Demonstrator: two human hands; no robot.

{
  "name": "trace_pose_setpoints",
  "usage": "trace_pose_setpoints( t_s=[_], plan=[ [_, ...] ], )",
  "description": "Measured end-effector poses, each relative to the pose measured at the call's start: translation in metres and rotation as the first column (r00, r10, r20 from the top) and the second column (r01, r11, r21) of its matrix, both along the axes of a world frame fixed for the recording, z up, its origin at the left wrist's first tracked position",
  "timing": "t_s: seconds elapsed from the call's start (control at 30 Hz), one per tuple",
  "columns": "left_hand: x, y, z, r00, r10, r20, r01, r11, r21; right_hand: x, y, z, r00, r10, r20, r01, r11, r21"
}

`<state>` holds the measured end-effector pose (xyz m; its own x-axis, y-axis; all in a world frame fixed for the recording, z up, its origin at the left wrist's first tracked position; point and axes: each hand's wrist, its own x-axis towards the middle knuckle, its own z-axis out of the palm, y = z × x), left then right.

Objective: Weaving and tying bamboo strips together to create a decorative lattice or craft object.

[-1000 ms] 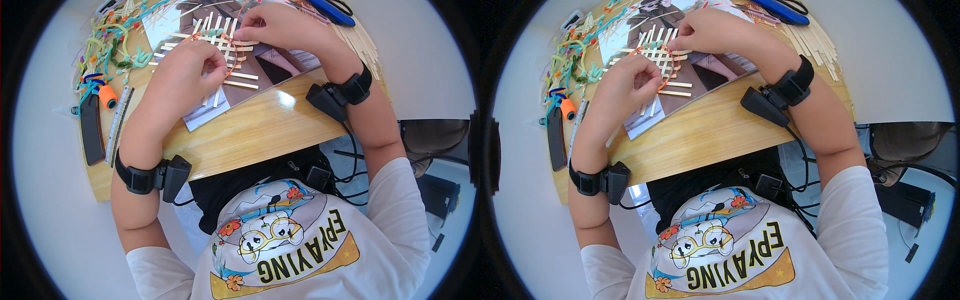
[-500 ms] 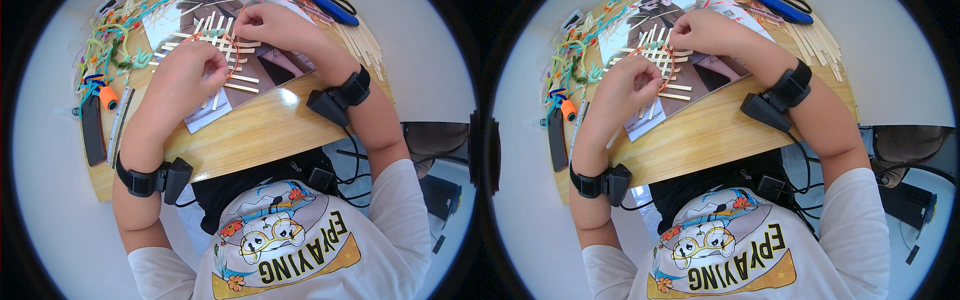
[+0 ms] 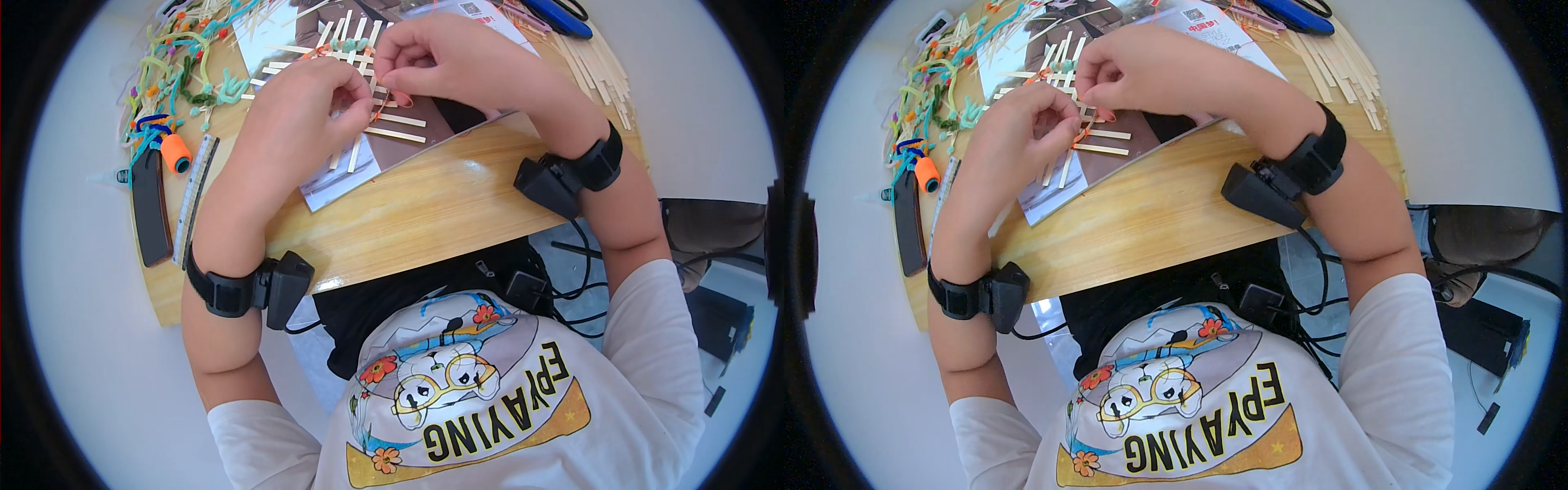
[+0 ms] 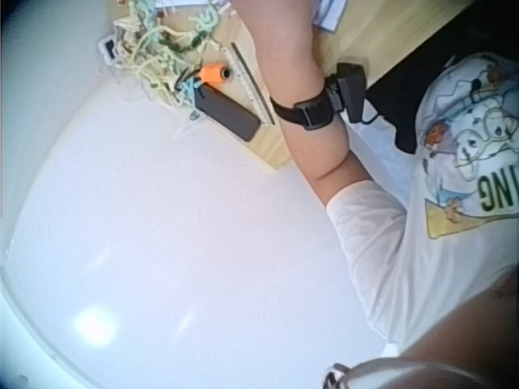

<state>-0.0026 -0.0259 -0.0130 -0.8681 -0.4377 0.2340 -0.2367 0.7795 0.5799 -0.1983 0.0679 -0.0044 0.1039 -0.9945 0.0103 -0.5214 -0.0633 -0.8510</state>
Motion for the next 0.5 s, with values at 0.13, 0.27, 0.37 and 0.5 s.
trace_pose_setpoints(
  t_s=[0.13,0.27,0.37,0.5],
  plan=[
    [0.000,0.002,0.007,0.998,0.042,0.048,-0.046,0.996,0.080,0.007,0.004,0.001,0.997,-0.024,-0.073,0.017,0.996,-0.088],
    [0.001,0.005,0.015,0.993,0.039,0.112,-0.062,0.976,0.207,0.016,0.012,0.029,0.990,-0.111,-0.092,0.122,0.984,0.131],
    [0.001,0.003,0.015,0.992,-0.004,0.130,-0.025,0.976,0.218,0.013,0.011,0.023,0.994,-0.111,0.013,0.107,0.977,0.184],
    [0.003,0.000,0.013,0.985,0.003,0.174,-0.043,0.974,0.223,0.015,0.007,0.000,0.992,-0.079,-0.094,0.063,0.984,-0.164]
  ],
)
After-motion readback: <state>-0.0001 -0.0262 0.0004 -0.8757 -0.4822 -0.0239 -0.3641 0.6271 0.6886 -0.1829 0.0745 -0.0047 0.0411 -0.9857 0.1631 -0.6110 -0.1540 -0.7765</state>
